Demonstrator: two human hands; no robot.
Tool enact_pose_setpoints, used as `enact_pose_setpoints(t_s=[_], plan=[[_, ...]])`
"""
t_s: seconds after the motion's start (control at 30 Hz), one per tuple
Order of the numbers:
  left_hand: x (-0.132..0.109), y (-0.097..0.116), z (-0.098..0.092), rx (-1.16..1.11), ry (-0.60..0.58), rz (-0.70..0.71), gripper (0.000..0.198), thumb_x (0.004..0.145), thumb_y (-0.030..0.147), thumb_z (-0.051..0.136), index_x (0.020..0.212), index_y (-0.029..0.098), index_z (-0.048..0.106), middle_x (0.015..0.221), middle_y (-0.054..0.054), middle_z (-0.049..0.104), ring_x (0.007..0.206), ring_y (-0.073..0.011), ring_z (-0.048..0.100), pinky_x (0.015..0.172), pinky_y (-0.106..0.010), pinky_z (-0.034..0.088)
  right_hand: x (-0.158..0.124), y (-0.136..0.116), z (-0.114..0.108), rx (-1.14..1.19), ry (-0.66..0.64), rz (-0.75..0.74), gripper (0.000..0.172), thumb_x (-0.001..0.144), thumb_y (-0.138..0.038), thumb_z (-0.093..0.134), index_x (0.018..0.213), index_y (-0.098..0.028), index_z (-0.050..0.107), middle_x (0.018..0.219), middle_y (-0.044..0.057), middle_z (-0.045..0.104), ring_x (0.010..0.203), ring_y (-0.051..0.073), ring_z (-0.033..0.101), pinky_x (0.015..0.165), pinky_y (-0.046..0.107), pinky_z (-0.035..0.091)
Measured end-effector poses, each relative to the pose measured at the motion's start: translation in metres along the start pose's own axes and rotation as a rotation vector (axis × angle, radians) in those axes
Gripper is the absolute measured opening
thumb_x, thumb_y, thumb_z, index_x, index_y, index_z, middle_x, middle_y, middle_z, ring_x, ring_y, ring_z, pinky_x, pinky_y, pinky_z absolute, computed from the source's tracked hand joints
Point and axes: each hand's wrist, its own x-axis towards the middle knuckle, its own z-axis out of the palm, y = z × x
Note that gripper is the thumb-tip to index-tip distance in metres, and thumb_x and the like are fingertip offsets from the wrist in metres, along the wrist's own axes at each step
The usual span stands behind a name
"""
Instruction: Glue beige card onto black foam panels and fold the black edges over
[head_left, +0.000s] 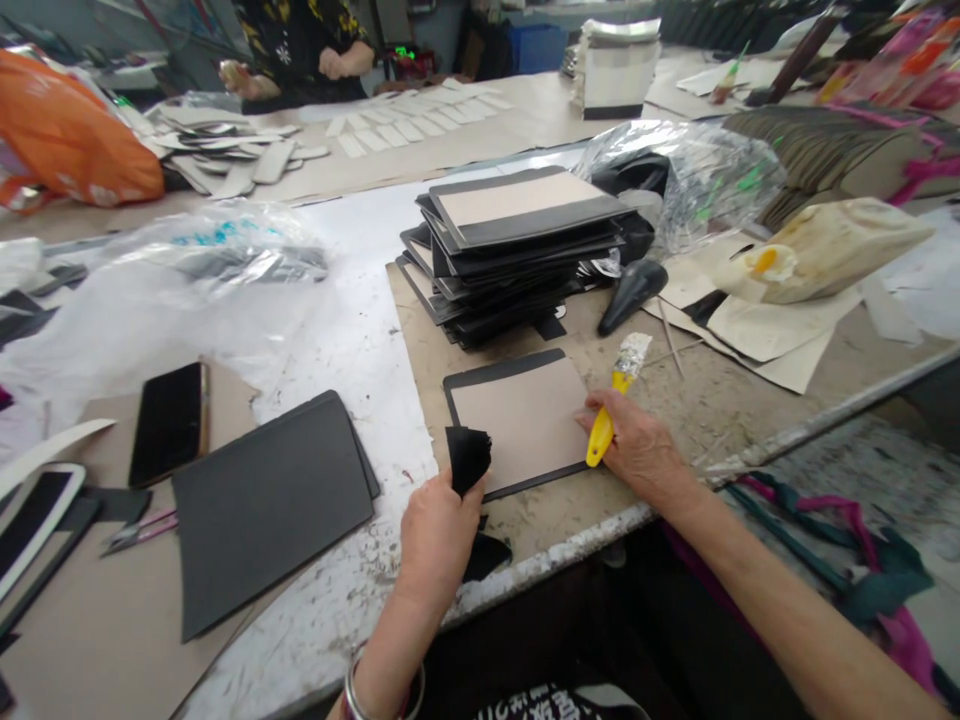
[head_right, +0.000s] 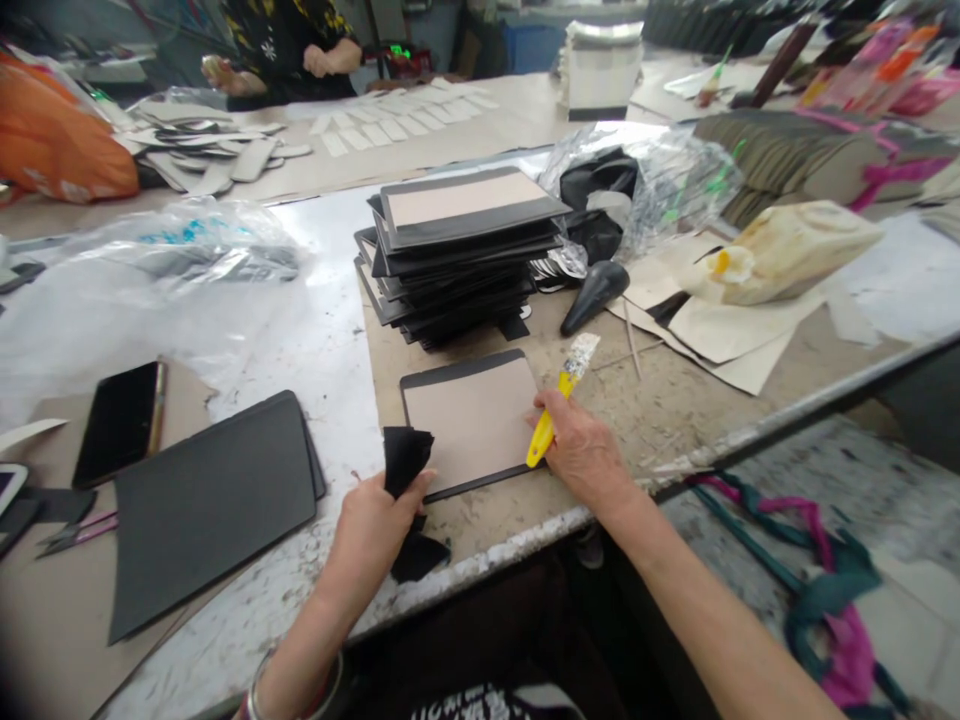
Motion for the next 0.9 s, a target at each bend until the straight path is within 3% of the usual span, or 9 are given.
enact_pose_setpoints(t_s=[0.2, 0.47, 0.73, 0.9], plan=[[-0.008, -0.001, 0.006, 0.048, 0.079, 0.053, 0.014, 0.079, 0.025, 0.058, 0.085, 0.018, 0.068, 0.072, -0.013, 0.067, 0.071, -0.0287, 0.061, 0.061, -0.031, 0.034, 0.000, 0.002, 0.003, -0.023, 0.051, -0.073, 0.023, 0.090, -0.036, 0.042, 0.094, -0.016, 0.054, 0.083, 0.009, 0.065, 0.068, 0.022, 0.064, 0.057, 0.030, 0.047], [-0.011, -0.004, 0.013, 0.243, 0.073, 0.108, 0.014, 0.075, 0.007, 0.056, 0.084, 0.016, 0.062, 0.081, -0.010, 0.067, 0.080, -0.0257, 0.062, 0.070, -0.031, 0.043, 0.000, 0.010, 0.011, -0.038, 0.117, -0.157, 0.030, 0.091, -0.040, 0.040, 0.095, -0.015, 0.055, 0.082, 0.008, 0.064, 0.069, 0.021, 0.064, 0.062, 0.030, 0.050], [-0.010, -0.008, 0.008, 0.268, 0.039, 0.174, 0.003, 0.081, 0.016, 0.058, 0.084, 0.016, 0.059, 0.082, -0.007, 0.066, 0.082, -0.0231, 0.062, 0.074, -0.031, 0.045, -0.001, 0.004, 0.008, -0.030, 0.056, -0.139, 0.022, 0.091, -0.035, 0.041, 0.093, -0.017, 0.053, 0.082, 0.009, 0.062, 0.073, 0.022, 0.062, 0.065, 0.032, 0.049], [-0.008, -0.011, -0.002, 0.241, -0.020, 0.209, 0.013, 0.078, 0.021, 0.063, 0.089, 0.016, 0.059, 0.084, -0.006, 0.067, 0.083, -0.0227, 0.062, 0.074, -0.031, 0.045, -0.001, 0.000, 0.005, -0.001, -0.001, -0.062, 0.022, 0.091, -0.035, 0.041, 0.091, -0.018, 0.054, 0.081, 0.008, 0.060, 0.071, 0.020, 0.060, 0.064, 0.031, 0.047]])
